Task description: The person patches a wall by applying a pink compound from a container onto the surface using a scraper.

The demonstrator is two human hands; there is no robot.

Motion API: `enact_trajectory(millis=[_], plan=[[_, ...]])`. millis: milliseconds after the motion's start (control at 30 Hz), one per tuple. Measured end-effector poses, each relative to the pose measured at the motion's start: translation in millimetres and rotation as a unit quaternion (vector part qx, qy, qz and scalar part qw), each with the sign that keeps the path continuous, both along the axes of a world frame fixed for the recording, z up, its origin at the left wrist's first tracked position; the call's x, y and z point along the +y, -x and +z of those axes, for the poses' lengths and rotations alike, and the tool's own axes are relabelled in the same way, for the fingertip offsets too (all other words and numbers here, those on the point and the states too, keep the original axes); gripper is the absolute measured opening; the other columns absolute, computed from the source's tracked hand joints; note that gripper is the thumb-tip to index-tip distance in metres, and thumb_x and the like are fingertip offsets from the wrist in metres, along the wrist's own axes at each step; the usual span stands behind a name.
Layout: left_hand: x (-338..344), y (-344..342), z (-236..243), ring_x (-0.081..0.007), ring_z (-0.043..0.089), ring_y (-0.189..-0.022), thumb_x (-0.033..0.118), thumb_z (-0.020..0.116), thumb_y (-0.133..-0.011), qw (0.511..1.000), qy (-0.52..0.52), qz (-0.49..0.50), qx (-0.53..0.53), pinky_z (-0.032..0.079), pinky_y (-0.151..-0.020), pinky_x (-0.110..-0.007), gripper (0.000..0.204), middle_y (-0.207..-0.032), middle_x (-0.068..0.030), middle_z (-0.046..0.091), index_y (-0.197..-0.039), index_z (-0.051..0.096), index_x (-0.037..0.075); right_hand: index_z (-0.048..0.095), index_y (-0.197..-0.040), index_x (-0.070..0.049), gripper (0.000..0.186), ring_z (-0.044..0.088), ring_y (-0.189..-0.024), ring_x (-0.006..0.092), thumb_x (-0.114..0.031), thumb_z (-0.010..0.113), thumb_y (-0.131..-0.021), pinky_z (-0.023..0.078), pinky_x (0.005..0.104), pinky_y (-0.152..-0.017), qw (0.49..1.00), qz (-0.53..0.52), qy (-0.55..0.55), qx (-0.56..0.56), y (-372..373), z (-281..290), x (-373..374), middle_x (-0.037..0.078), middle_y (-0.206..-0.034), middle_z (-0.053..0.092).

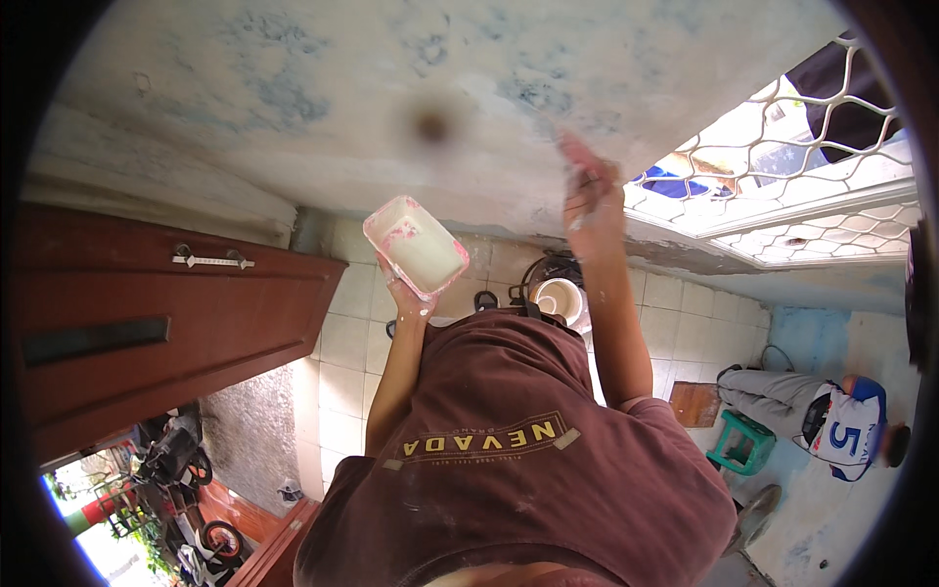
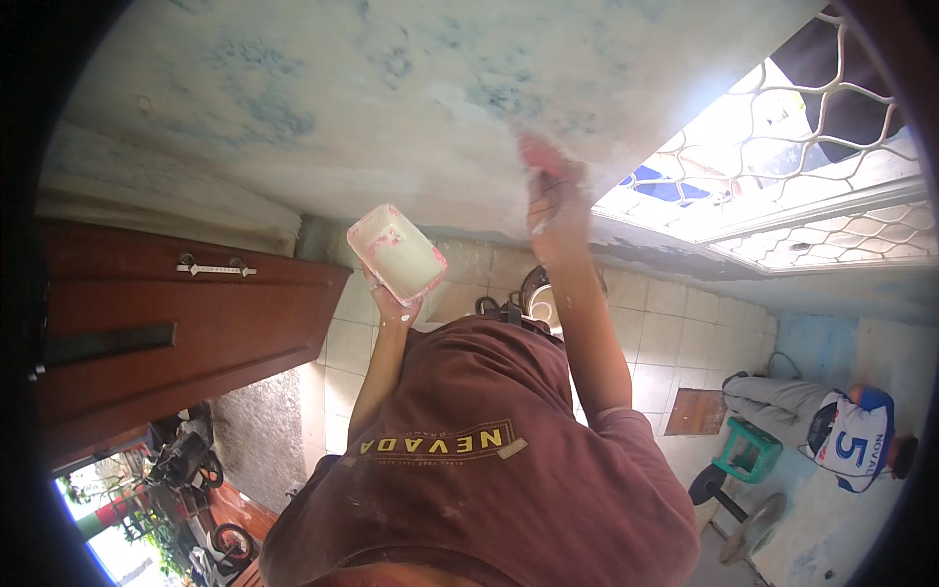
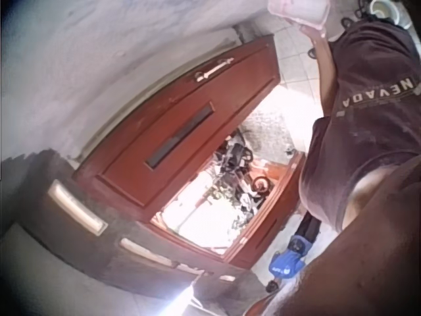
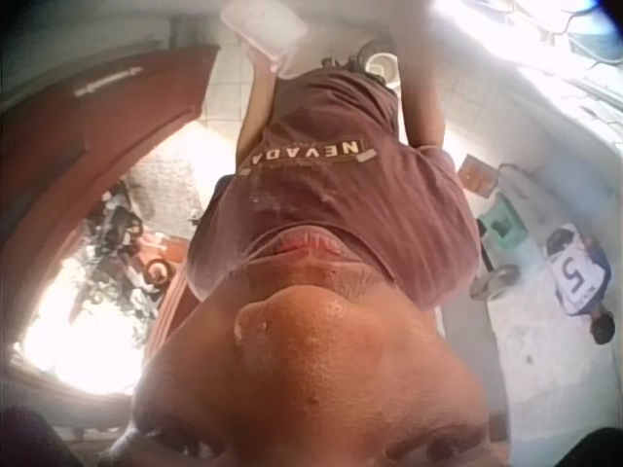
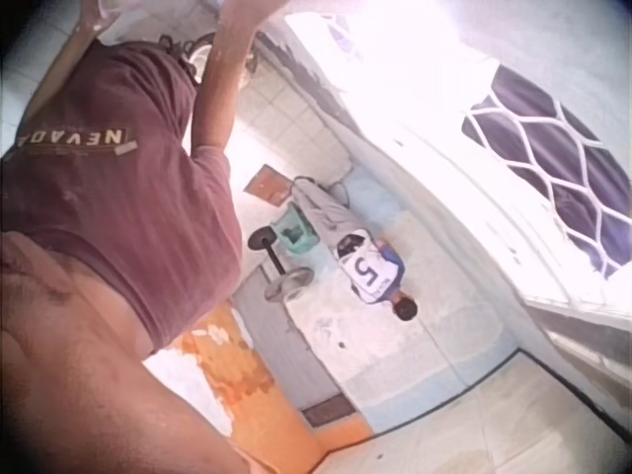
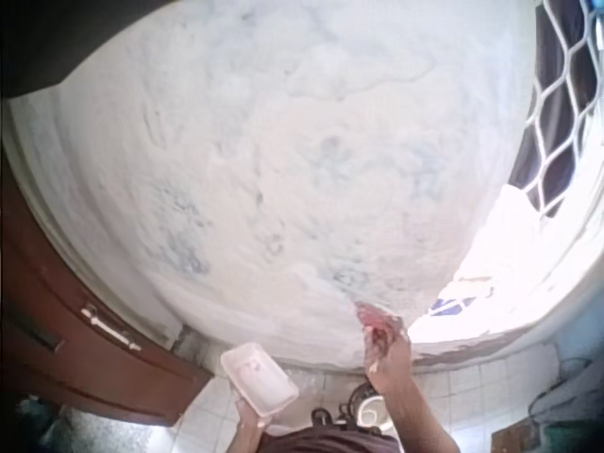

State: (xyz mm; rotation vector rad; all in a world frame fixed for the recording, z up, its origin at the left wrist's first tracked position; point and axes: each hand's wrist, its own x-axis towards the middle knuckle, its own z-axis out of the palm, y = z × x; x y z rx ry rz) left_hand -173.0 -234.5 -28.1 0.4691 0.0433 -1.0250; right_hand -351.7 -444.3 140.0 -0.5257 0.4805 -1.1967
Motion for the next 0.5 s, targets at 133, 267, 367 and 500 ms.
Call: enact_trajectory(millis=[133,267,367,500], plan=[[-3,4,5,-0.0288,0.056,-0.126,0.068,0.039,-0.099,1.000,-0.018,-0.004,0.008,0.050,-0.104,-0.055,0.068,-0.140,-0.0051,0.053,-0.146,0.041,0.019,0.051,-0.112,0.023,0.034,0.063,-0.116,0.0339,-0.008,0.043,-0.102,0.059,0.0322,-0.099,0.987,0.040,-0.157,0.020,-20,-56,-38,0.036,-0.124,0.059],[-7,11,24,-0.0256,0.062,-0.117,0.063,0.040,-0.101,1.000,-0.024,-0.006,0.015,0.055,-0.099,-0.050,0.060,-0.131,-0.0029,0.059,-0.140,0.047,0.019,0.044,-0.119,0.028,0.041,0.060,-0.117,0.0378,-0.009,0.043,-0.103,0.058,0.0336,-0.102,0.969,0.134,-0.130,-0.165,-24,18,-86,0.038,-0.124,0.054],[-3,14,23,-0.0249,0.063,-0.115,0.063,0.040,-0.101,0.999,-0.033,-0.009,0.019,0.056,-0.097,-0.049,0.059,-0.129,-0.0023,0.060,-0.140,0.048,0.019,0.046,-0.118,0.025,0.043,0.059,-0.117,0.0374,-0.015,0.038,-0.105,0.056,0.0324,-0.103,0.941,0.209,-0.067,-0.257,-15,82,-84,0.035,-0.127,0.054],[2,15,14,-0.0244,0.064,-0.115,0.064,0.039,-0.101,0.999,-0.035,0.013,-0.020,0.057,-0.096,-0.049,0.059,-0.129,-0.0024,0.060,-0.139,0.048,0.019,0.054,-0.118,0.018,0.038,0.062,-0.115,0.0291,-0.015,0.040,-0.105,0.056,0.0277,-0.099,0.979,0.133,0.045,-0.145,-15,90,-38,0.026,-0.126,0.061]])
